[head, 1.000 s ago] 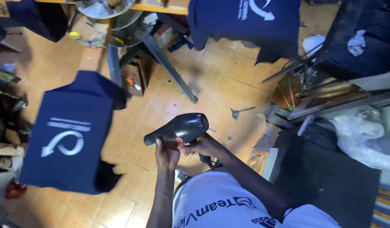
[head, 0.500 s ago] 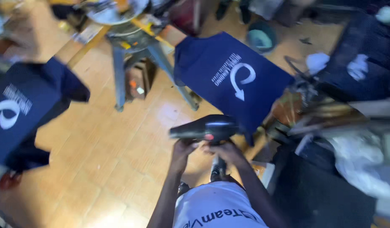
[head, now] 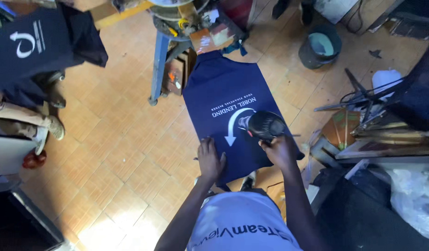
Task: The person uses a heat gun to apply heat to a printed logo on a dark blue t-shirt laid flat on a workbench. The person repeatedly moves the heat gun over the logo area while holding the fabric with the other hand.
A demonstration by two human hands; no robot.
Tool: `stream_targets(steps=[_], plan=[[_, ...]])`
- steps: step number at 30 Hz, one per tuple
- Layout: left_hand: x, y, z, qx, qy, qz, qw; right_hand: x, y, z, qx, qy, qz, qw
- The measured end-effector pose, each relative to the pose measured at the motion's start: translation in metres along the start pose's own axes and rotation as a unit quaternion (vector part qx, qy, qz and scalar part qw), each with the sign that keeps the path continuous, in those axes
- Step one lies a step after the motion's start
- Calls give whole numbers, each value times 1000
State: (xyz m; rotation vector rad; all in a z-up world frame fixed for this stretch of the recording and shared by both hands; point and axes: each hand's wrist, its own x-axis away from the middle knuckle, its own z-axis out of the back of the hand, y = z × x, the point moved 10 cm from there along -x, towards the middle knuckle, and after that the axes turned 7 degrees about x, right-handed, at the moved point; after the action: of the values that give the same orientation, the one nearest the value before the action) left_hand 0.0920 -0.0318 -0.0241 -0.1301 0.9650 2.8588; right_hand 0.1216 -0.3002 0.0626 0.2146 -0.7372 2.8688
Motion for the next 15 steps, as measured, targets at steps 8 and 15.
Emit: stream_targets(steps=[8, 15], plan=[[16, -60, 46, 6, 119, -1, 993, 2, -67, -41, 12, -102, 17, 995], [27, -93, 63, 24, 153, -14, 988, 26, -78, -23, 38, -142, 2, 989]])
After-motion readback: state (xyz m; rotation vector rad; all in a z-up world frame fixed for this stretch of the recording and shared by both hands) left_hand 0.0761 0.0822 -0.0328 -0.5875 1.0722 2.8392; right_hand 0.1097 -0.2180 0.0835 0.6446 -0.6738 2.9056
